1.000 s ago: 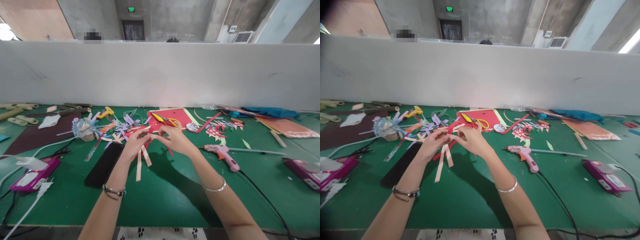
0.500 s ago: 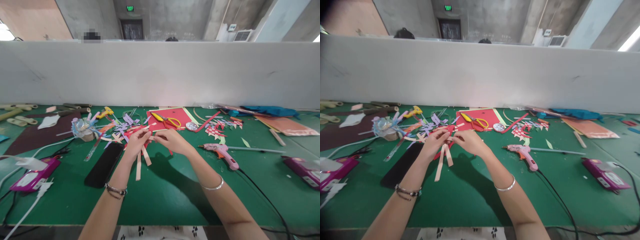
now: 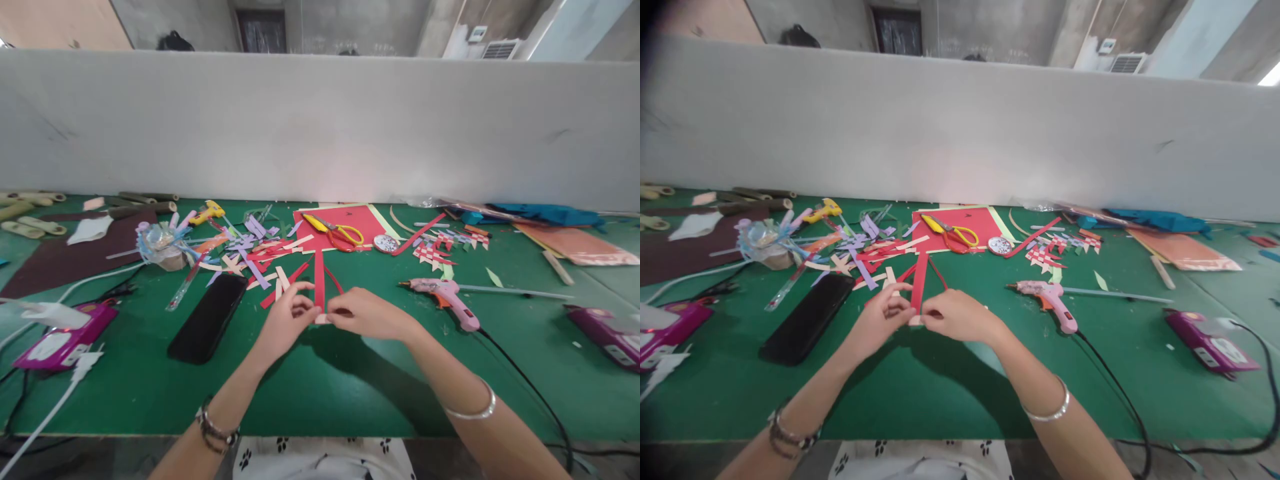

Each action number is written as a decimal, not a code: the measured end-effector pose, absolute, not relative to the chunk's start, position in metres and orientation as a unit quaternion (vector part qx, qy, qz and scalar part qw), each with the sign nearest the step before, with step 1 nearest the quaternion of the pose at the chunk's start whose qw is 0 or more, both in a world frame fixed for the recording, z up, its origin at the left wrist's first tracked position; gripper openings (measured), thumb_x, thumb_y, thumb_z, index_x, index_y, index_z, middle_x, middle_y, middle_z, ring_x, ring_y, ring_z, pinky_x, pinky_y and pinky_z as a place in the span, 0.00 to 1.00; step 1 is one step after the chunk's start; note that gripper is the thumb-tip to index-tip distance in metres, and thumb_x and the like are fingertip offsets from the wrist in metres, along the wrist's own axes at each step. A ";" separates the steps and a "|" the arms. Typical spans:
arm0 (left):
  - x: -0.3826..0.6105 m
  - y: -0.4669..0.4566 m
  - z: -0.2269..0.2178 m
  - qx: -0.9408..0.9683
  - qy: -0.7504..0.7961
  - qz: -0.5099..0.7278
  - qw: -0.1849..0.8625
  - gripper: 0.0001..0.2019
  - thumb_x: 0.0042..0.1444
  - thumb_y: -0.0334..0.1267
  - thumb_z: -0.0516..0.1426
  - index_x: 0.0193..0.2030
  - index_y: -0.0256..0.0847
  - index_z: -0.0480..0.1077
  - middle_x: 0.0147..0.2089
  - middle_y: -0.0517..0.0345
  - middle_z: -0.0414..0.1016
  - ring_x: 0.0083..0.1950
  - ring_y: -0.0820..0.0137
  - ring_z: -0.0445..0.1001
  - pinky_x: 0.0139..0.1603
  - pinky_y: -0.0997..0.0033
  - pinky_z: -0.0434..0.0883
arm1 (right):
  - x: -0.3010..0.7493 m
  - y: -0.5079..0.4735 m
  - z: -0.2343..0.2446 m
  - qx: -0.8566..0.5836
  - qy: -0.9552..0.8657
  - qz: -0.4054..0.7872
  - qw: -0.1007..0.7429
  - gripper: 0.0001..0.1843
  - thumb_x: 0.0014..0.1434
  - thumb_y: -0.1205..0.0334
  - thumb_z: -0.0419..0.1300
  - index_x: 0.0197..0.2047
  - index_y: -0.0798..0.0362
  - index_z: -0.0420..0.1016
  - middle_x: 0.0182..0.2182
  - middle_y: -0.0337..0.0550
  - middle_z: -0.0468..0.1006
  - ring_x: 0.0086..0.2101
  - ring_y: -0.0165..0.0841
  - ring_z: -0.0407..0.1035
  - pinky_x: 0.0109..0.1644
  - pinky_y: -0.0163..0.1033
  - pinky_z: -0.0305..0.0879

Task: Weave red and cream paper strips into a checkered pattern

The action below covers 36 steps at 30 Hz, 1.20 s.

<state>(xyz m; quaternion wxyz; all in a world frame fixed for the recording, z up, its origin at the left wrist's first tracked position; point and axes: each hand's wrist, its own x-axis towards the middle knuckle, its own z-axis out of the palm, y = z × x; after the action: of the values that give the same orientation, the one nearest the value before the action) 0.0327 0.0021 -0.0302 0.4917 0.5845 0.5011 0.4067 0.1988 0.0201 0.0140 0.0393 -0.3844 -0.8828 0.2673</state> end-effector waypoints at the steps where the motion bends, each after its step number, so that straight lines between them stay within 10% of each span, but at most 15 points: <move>1: 0.036 -0.003 -0.036 0.612 0.507 0.378 0.474 0.16 0.46 0.36 0.55 0.43 0.39 0.62 0.24 0.66 0.70 0.28 0.72 0.72 0.31 0.73 0.67 | 0.202 0.016 0.008 -0.382 -0.885 0.265 0.013 0.17 0.58 0.63 0.49 0.18 0.55 0.59 0.14 0.31 0.53 0.18 0.23 0.47 0.25 0.32 0.42; 10: 0.053 -0.019 -0.050 0.771 0.591 0.087 0.222 0.19 0.52 0.34 0.55 0.51 0.40 0.58 0.29 0.62 0.75 0.31 0.66 0.74 0.32 0.70 0.66 | 0.207 0.006 -0.020 -0.400 -0.888 0.171 -0.146 0.14 0.58 0.61 0.50 0.27 0.53 0.73 0.23 0.41 0.74 0.23 0.28 0.64 0.26 0.33 0.44; 22: 0.043 -0.021 -0.067 0.874 0.465 0.132 0.045 0.20 0.55 0.42 0.53 0.52 0.33 0.61 0.51 0.43 0.67 0.53 0.58 0.65 0.51 0.57 0.63 | 0.200 0.004 -0.017 -0.459 -0.858 0.132 -0.188 0.16 0.57 0.53 0.52 0.29 0.53 0.75 0.26 0.47 0.77 0.30 0.36 0.71 0.27 0.34 0.51; 29: 0.044 -0.022 -0.064 0.856 0.499 0.096 0.094 0.21 0.55 0.42 0.53 0.53 0.34 0.61 0.55 0.45 0.65 0.56 0.57 0.62 0.56 0.53 0.57 | 0.203 0.033 -0.012 -0.548 -0.815 0.189 0.004 0.09 0.56 0.56 0.53 0.36 0.51 0.70 0.29 0.41 0.75 0.30 0.31 0.68 0.29 0.33 0.54; 36: 0.043 -0.020 -0.065 0.850 0.504 0.108 0.106 0.22 0.53 0.42 0.55 0.53 0.34 0.62 0.54 0.45 0.65 0.56 0.57 0.62 0.56 0.53 0.57 | 0.166 0.104 -0.023 -0.632 -0.746 0.185 0.099 0.11 0.55 0.64 0.57 0.42 0.58 0.69 0.42 0.55 0.72 0.44 0.43 0.65 0.43 0.44 0.61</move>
<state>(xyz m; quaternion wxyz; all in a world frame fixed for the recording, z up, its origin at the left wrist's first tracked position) 0.0425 -0.0200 -0.0649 0.1060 0.8503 0.5039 0.1085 0.1660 0.1037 -0.0227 0.0990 -0.6324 -0.7456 0.1852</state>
